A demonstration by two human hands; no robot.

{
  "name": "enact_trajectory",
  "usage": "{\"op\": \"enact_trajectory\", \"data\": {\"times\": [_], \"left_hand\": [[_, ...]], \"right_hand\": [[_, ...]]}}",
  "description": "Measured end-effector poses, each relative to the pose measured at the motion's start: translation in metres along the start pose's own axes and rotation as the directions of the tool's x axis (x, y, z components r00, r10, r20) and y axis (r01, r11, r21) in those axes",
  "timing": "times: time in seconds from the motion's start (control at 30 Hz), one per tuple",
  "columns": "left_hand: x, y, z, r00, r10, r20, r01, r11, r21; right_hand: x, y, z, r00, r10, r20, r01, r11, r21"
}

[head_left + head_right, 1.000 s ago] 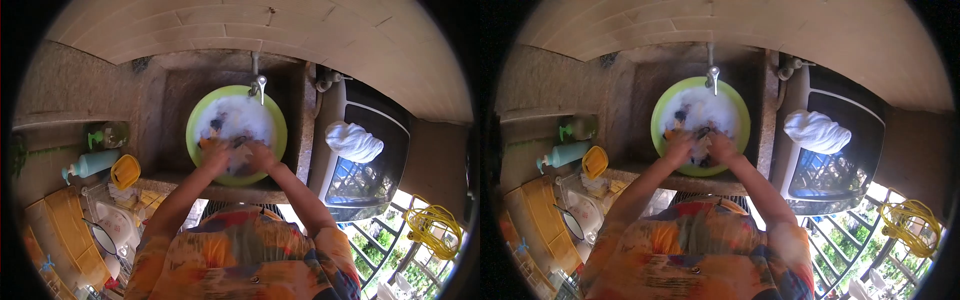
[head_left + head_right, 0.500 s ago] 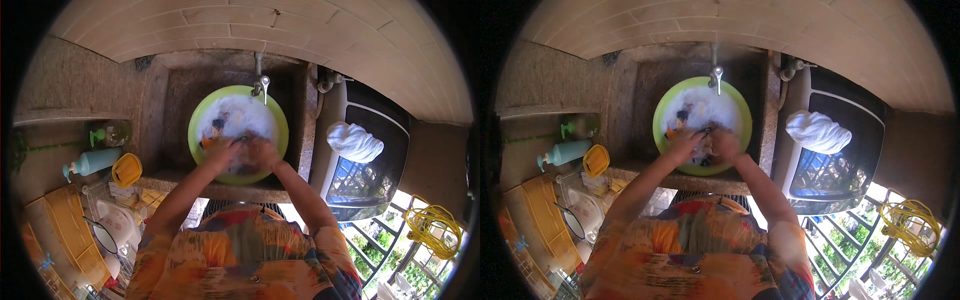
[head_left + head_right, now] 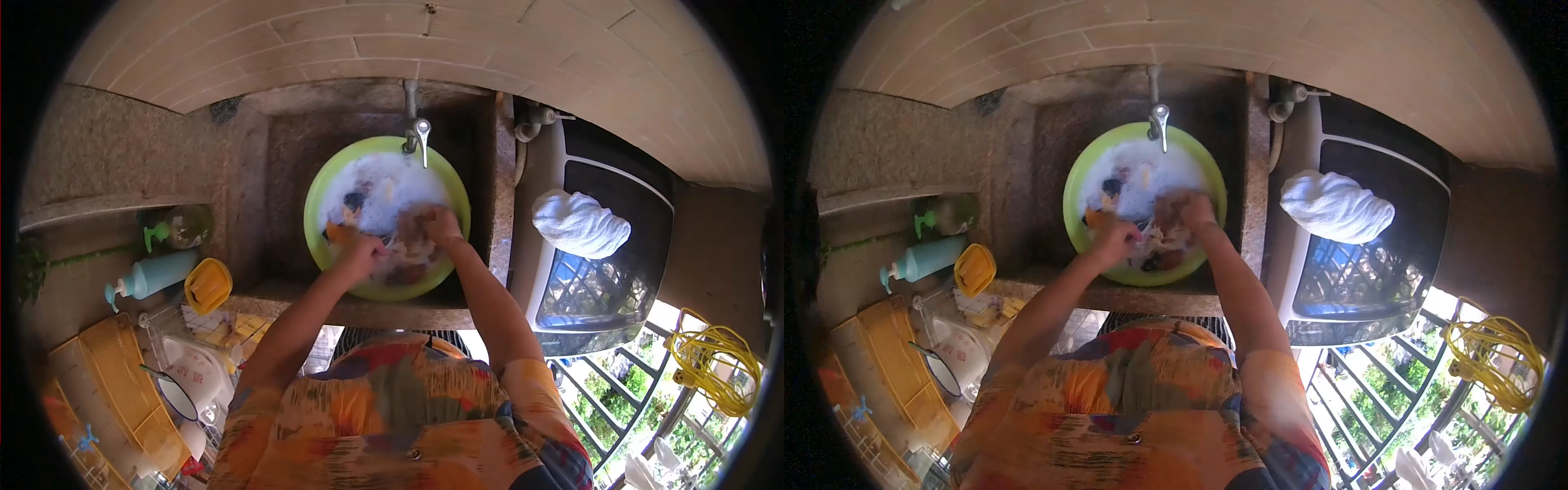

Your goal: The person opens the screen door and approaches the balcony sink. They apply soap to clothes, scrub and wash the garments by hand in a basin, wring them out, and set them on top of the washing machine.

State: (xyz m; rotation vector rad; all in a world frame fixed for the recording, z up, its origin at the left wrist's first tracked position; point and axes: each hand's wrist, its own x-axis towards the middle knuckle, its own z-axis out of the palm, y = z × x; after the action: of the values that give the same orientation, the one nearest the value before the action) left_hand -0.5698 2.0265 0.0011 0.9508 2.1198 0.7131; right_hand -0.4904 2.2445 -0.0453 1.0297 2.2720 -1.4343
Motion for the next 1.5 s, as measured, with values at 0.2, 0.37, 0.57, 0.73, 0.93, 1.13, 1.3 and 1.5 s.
{"op": "enact_trajectory", "data": {"times": [0.2, 0.37, 0.57, 0.73, 0.93, 1.13, 1.3, 1.5], "left_hand": [[-0.003, 0.006, -0.025, 0.993, -0.04, -0.113, 0.036, 0.999, -0.035], [0.01, 0.04, -0.017, 0.985, 0.129, -0.116, -0.151, 0.967, -0.204], [0.019, 0.106, -0.021, 0.983, 0.138, -0.121, -0.183, 0.763, -0.62], [-0.01, 0.173, -0.111, 0.98, 0.149, -0.133, -0.189, 0.463, -0.866], [-0.011, 0.149, -0.121, 0.984, 0.004, -0.179, -0.179, -0.009, -0.984], [-0.003, 0.093, -0.098, 0.995, -0.089, -0.039, -0.044, -0.052, -0.998], [-0.016, 0.068, -0.112, 0.948, -0.295, -0.118, -0.056, 0.211, -0.976], [-0.028, 0.005, -0.114, 0.89, -0.438, -0.124, -0.078, 0.121, -0.99]], "right_hand": [[-0.027, -0.011, -0.02, 0.99, -0.143, 0.013, 0.133, 0.946, 0.296], [-0.077, -0.053, -0.049, 0.977, -0.154, 0.15, 0.017, 0.751, 0.66], [-0.132, -0.13, -0.098, 0.879, -0.476, 0.023, 0.325, 0.636, 0.7], [-0.166, -0.205, -0.138, 0.756, -0.633, -0.168, 0.521, 0.425, 0.74], [-0.142, -0.161, -0.101, 0.666, -0.698, -0.263, 0.745, 0.617, 0.251], [-0.08, -0.098, -0.042, 0.864, -0.489, 0.12, 0.308, 0.702, 0.642], [-0.064, -0.079, -0.049, 0.958, -0.287, -0.02, 0.218, 0.678, 0.702], [-0.082, -0.089, -0.077, 0.939, -0.31, -0.149, 0.325, 0.657, 0.68]]}}
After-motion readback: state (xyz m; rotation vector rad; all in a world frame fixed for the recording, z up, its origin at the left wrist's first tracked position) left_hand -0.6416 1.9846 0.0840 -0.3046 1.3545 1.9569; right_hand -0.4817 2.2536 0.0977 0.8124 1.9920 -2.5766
